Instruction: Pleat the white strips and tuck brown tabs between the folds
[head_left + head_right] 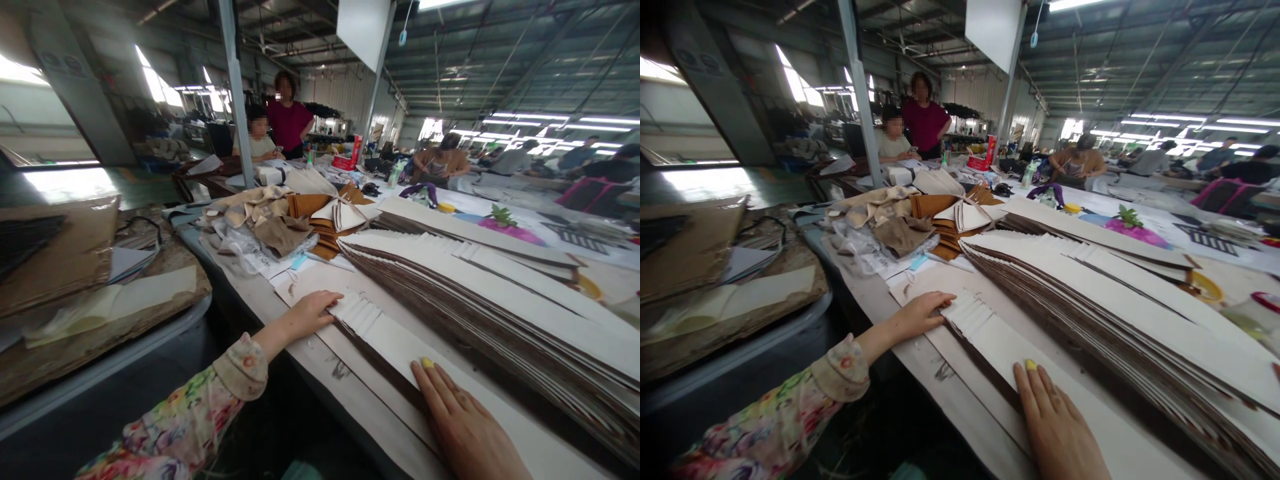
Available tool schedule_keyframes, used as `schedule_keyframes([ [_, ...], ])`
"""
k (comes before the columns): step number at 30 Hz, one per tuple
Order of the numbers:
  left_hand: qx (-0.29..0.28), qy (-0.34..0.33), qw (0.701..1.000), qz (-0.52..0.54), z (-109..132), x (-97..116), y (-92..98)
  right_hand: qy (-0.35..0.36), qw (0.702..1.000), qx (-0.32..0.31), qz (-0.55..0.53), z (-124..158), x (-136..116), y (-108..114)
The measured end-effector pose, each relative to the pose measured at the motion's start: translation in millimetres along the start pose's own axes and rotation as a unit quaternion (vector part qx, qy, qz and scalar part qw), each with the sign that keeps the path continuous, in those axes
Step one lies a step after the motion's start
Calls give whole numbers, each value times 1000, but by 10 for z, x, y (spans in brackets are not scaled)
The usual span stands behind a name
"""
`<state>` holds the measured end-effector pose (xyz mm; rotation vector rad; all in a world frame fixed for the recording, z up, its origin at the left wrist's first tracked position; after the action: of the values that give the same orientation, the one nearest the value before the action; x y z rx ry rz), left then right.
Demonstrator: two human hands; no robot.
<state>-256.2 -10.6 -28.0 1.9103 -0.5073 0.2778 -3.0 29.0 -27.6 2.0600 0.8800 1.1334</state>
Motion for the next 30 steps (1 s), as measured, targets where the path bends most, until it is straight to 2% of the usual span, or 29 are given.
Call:
schedule_keyframes([
  [7,-13,-31,999,-1,-8,59,4,-3,1000,20,16,-14,28,111],
  [20,-4,-41,999,-1,0,98,37,-3,1000,3,22,-16,23,20],
  [27,24,15,1000,-6,46,10,52,-14,999,-1,-47,-1,52,5],
  [30,12,63,994,87,71,-41,43,-28,997,-6,-66,-24,74,7],
])
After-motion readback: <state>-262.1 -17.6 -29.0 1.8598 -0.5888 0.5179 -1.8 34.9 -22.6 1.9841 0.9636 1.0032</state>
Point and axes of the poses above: each hand's wrist, its own z-axis away from the middle knuckle, its own y-axis out of the back of the hand, x = y × z, the point moved 7 cm from there along -z, towards the middle knuckle, and after that the axes turned 8 degrees about -y, right-handed, at the moved point
